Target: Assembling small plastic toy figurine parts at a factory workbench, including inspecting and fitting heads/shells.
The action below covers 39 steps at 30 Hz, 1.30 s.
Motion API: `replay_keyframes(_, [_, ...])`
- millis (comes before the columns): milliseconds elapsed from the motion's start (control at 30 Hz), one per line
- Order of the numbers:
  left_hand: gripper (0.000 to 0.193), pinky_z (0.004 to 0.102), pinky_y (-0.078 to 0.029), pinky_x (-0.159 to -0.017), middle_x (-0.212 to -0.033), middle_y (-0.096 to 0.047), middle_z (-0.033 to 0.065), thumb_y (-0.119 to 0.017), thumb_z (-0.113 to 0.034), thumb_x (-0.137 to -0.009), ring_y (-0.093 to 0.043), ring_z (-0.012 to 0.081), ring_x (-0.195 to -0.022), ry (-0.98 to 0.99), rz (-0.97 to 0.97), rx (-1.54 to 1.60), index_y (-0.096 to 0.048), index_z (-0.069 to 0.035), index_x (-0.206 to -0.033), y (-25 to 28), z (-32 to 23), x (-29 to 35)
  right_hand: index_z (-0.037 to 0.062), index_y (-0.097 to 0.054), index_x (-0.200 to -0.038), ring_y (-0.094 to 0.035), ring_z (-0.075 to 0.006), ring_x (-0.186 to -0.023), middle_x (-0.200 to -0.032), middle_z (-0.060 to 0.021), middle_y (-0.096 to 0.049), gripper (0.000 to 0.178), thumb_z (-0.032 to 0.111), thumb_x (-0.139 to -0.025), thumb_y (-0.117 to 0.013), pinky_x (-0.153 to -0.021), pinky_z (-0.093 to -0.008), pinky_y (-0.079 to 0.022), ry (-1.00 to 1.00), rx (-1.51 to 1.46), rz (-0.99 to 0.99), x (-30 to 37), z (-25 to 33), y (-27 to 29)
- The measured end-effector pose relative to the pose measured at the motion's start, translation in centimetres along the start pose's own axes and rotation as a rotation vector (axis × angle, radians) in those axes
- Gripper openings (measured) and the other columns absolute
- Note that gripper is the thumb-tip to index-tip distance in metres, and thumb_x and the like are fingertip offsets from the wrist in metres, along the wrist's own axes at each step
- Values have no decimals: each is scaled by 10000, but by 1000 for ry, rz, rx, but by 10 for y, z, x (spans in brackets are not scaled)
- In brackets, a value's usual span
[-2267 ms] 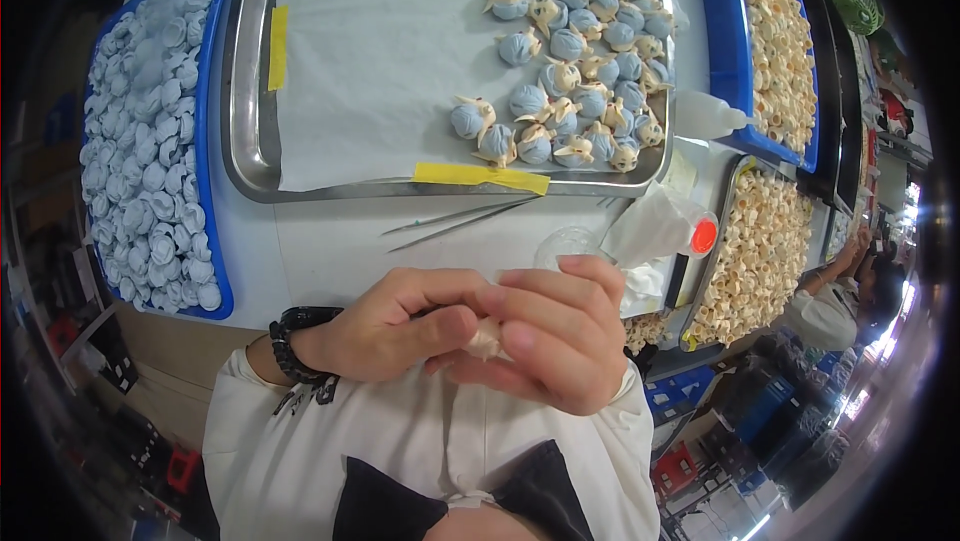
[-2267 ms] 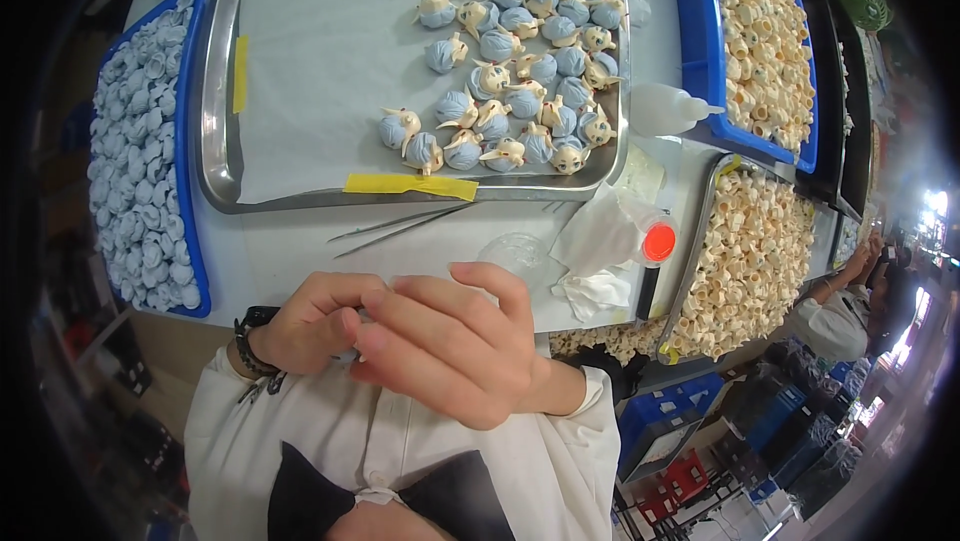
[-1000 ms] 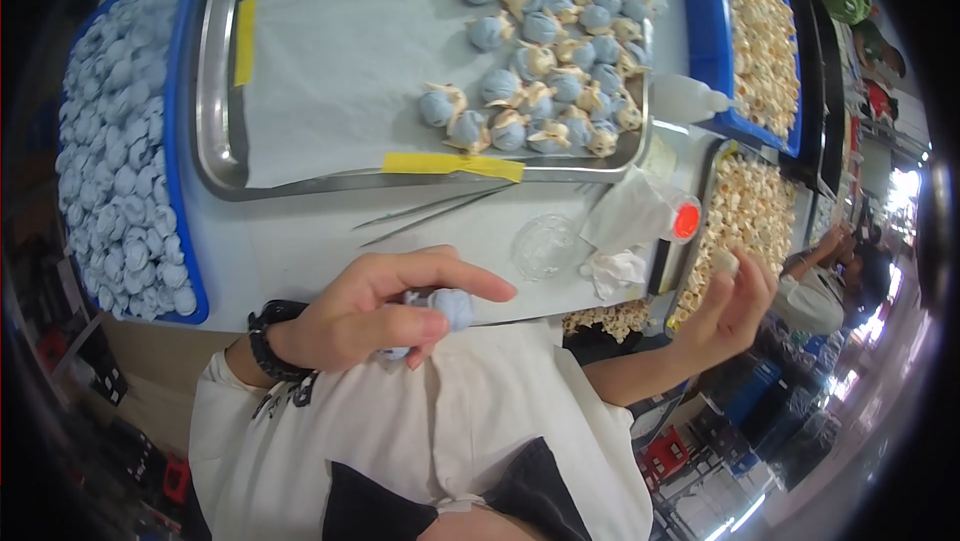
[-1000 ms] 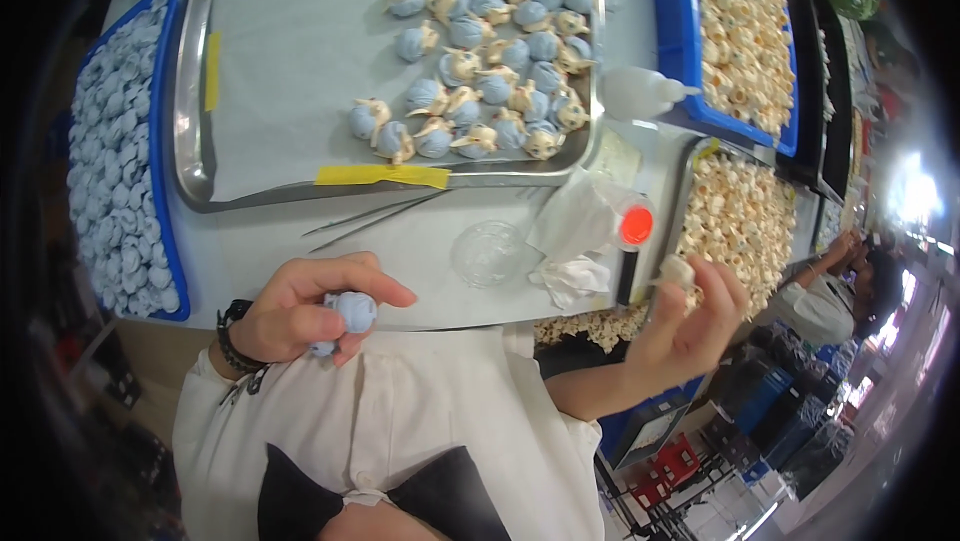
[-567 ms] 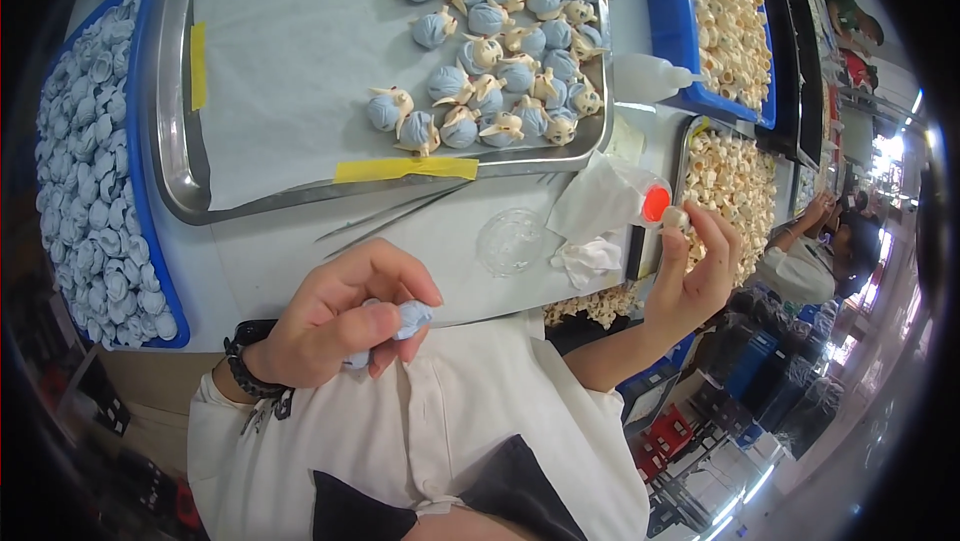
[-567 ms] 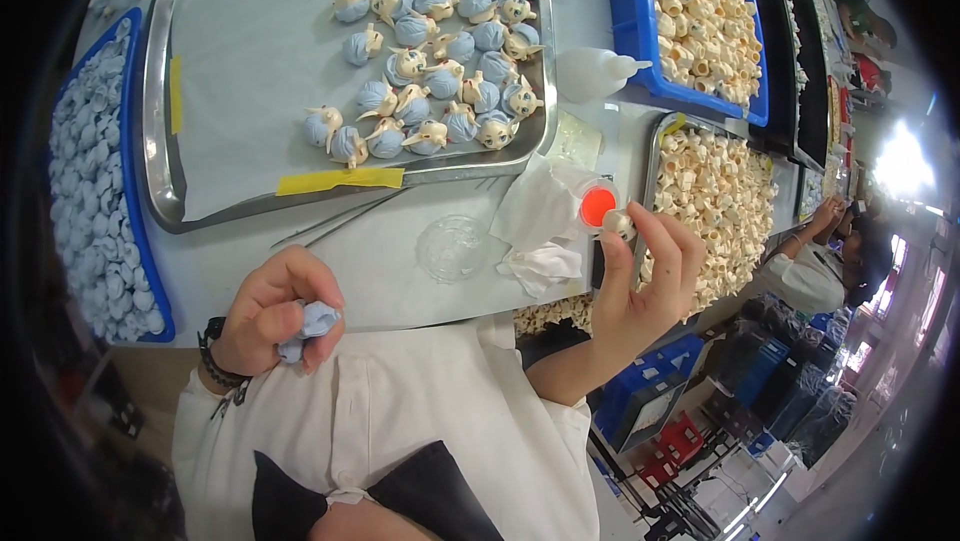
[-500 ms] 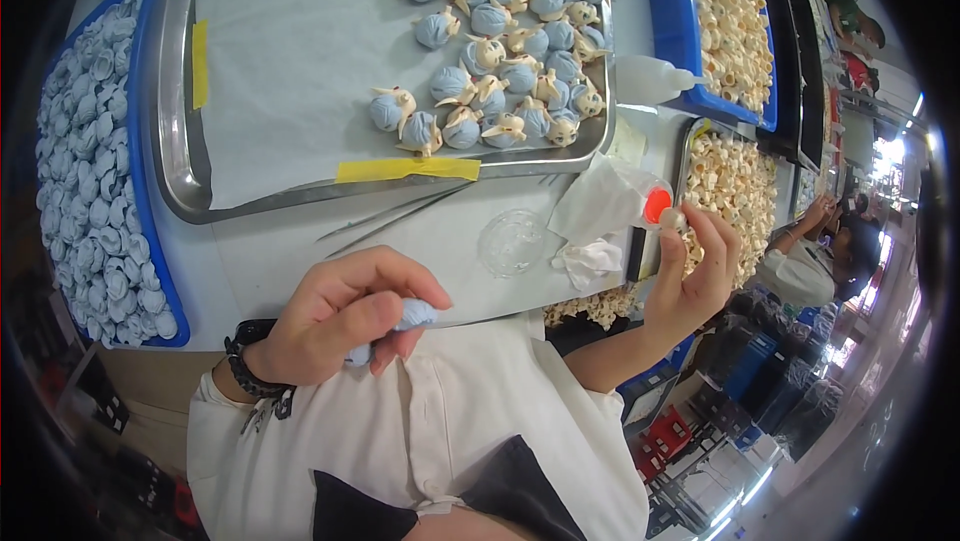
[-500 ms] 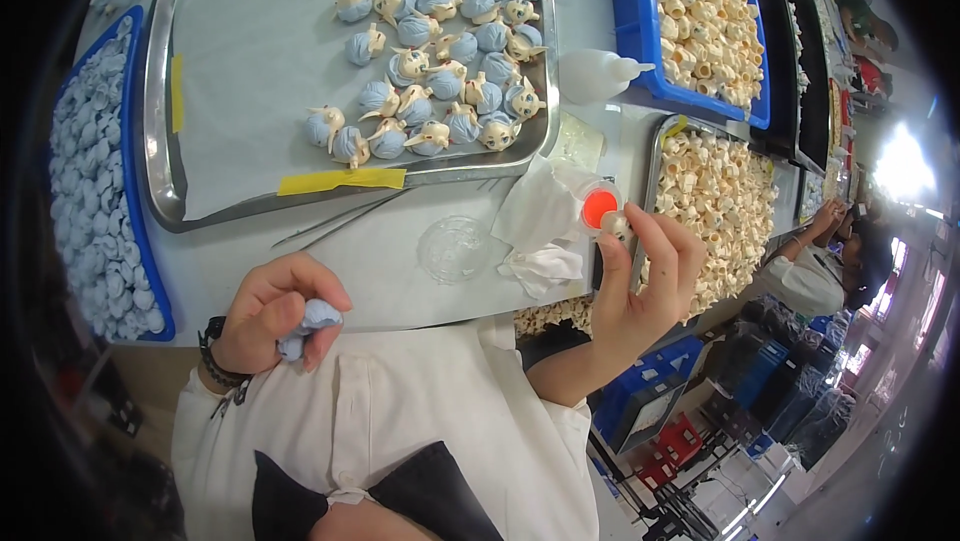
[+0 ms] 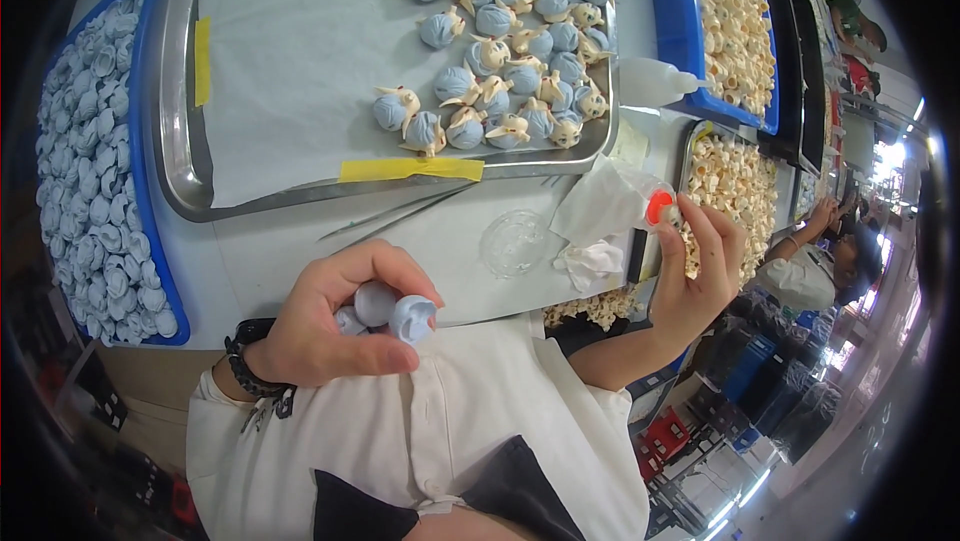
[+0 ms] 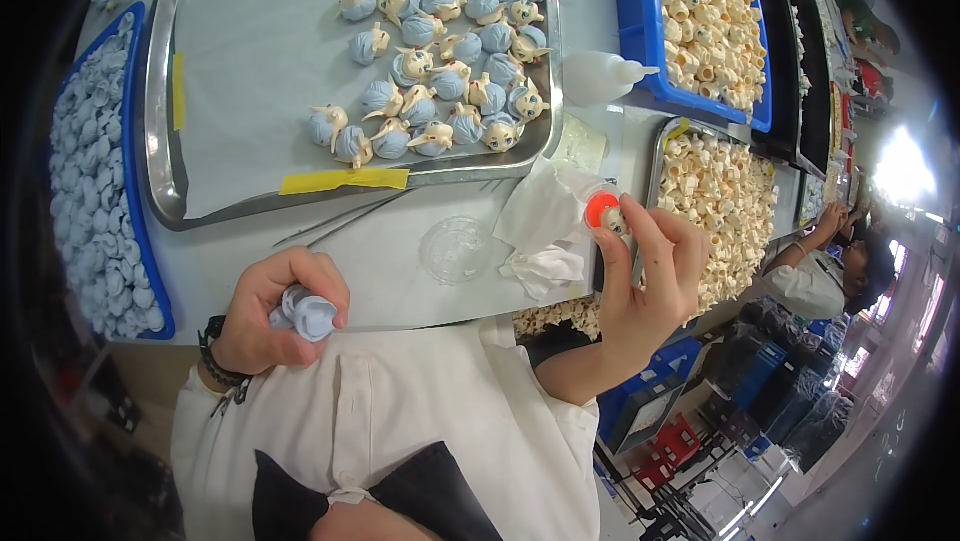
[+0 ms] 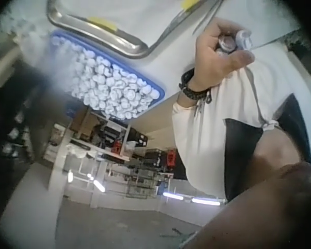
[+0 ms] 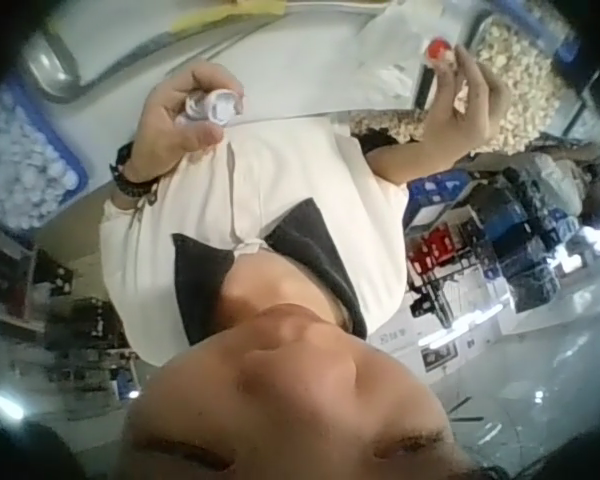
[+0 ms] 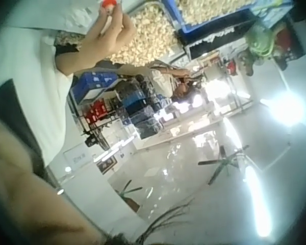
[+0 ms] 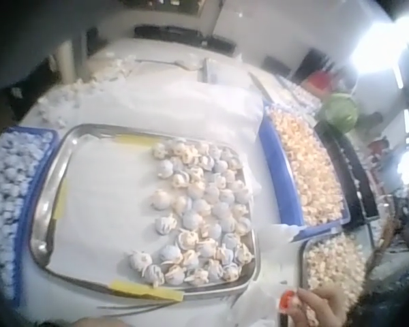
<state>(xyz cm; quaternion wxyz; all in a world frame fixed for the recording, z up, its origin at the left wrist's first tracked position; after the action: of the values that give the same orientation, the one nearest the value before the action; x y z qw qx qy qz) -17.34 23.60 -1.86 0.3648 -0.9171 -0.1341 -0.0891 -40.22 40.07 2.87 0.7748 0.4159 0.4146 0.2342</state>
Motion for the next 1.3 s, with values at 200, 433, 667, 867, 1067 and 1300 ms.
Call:
replay_keyframes(200, [424, 210, -406, -651, -865, -529, 45, -681, -343, -779, -496, 72, -736, 51, 18, 40, -522, 0, -973, 0, 2, 4, 9, -649, -892, -521, -210, -744, -806, -83, -576, 278, 52, -631, -737, -665, -285, -409, -16, -12, 1, 3, -2, 2])
replay_keyframes(433, [607, 202, -389, -537, -750, -518, 49, -395, -577, -857, -472, 71, -589, 89, 55, -14, -532, 14, -894, -2, -3, 3, -5, -636, -898, -545, -211, -765, -822, -98, -587, 264, 30, -652, -723, -689, -281, -433, -57, -95, -52, 11, -9, 0])
replay_keyframes(667, [611, 211, -382, -541, -717, -488, 41, -268, -568, -894, -454, 80, -581, 71, 75, -57, -495, -6, -818, -1, -4, 1, -22, -622, -899, -550, -212, -770, -832, -105, -589, 255, 19, -665, -714, -700, -283, -435, -71, -127, -80, 13, -11, -2])
replay_keyframes(867, [553, 211, -354, -538, -708, -474, 26, -302, -528, -907, -423, 68, -591, 31, 44, -174, -480, -7, -849, -5, -1, 3, -6, -620, -849, -527, -178, -695, -729, -90, -578, 356, 258, -653, -757, -590, -272, -405, 172, -686, -223, 13, 39, -15])
replay_keyframes(1067, [463, 222, -337, -544, -704, -475, 19, -423, -458, -901, -397, 79, -598, -100, 7, -314, -458, 4, -912, -7, 2, 2, 27, -633, -875, -536, -175, -689, -770, -48, -590, 365, 288, -653, -760, -565, -272, -400, 395, -974, 142, 8, 87, -41])
replay_keyframes(1300, [463, 230, -368, -559, -723, -512, 37, -442, -452, -897, -446, 94, -620, -89, 27, -323, -470, 8, -940, -8, -2, 4, 32, -632, -892, -525, -181, -679, -777, -37, -577, 380, 242, -605, -764, -584, -286, -387, 385, -863, 203, 1, 99, -45])
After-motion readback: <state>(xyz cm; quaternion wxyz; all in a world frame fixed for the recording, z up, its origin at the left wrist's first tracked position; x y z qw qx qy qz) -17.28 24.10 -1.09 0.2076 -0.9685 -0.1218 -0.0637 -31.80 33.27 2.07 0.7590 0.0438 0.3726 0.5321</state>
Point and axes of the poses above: each hand's wrist, its own x-axis away from the middle knuckle, its own y-axis out of the back of the hand, z = x × y, the point moved 2 cm from there along -x, towards the middle knuckle
